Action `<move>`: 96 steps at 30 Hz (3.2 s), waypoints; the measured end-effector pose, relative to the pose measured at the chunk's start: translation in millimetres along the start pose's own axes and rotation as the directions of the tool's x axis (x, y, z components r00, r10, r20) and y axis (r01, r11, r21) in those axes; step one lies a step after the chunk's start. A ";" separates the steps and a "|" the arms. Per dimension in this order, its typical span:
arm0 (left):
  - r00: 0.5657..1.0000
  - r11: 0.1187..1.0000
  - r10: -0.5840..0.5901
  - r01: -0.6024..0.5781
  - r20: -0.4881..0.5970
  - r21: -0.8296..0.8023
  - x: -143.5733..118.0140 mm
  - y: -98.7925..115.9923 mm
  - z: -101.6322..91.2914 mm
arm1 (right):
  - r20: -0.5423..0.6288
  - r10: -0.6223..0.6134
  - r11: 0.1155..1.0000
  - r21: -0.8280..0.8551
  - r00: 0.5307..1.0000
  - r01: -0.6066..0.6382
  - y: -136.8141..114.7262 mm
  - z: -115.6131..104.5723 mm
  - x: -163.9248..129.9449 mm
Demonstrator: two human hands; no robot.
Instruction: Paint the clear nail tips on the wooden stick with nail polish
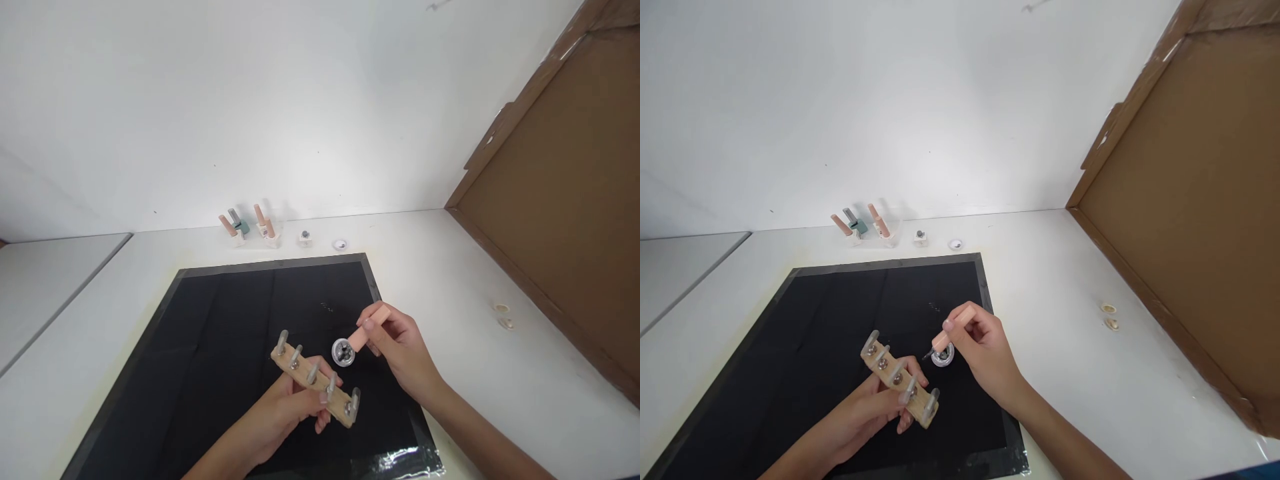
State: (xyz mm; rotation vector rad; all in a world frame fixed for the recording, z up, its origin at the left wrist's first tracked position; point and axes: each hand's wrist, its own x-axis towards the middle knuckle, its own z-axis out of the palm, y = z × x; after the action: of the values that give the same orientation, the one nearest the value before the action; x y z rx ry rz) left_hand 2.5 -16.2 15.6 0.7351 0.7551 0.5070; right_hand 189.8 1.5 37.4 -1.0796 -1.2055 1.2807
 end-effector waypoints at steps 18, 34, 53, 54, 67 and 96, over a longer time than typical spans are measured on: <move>0.998 0.993 -0.004 0.012 0.063 -0.118 2.4 -3.4 -3.8 | 0.193 0.049 0.989 0.127 0.980 -0.075 8.5 -0.2 -2.1; 0.995 0.999 0.009 -0.005 0.097 -0.047 3.1 -6.7 -7.4 | 0.094 0.090 0.986 0.132 0.992 -0.102 7.8 1.2 -0.6; 0.991 0.966 0.129 -0.130 0.020 0.225 4.4 -5.0 -3.4 | 0.245 -0.137 0.991 0.024 0.960 0.135 -6.1 -2.5 -6.6; 0.991 0.965 0.130 -0.131 0.022 0.229 4.5 -4.2 -3.1 | 0.260 -0.150 0.988 0.014 0.954 0.152 -7.4 -2.0 -7.0; 0.992 0.977 0.114 -0.121 0.048 0.178 7.0 -5.7 0.2 | 0.250 -0.121 0.983 -0.105 0.960 0.152 -4.6 -2.0 -5.4; 0.999 0.969 0.043 -0.050 0.033 0.242 2.1 -7.4 1.9 | 0.109 -0.080 0.983 -0.154 0.991 0.097 -3.4 -0.5 -5.0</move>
State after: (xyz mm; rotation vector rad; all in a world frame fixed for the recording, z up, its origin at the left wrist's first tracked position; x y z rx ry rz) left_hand 6.4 -20.4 10.1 0.9879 0.7836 0.4497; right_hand 191.0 -3.6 40.6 -1.0716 -1.4377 1.1991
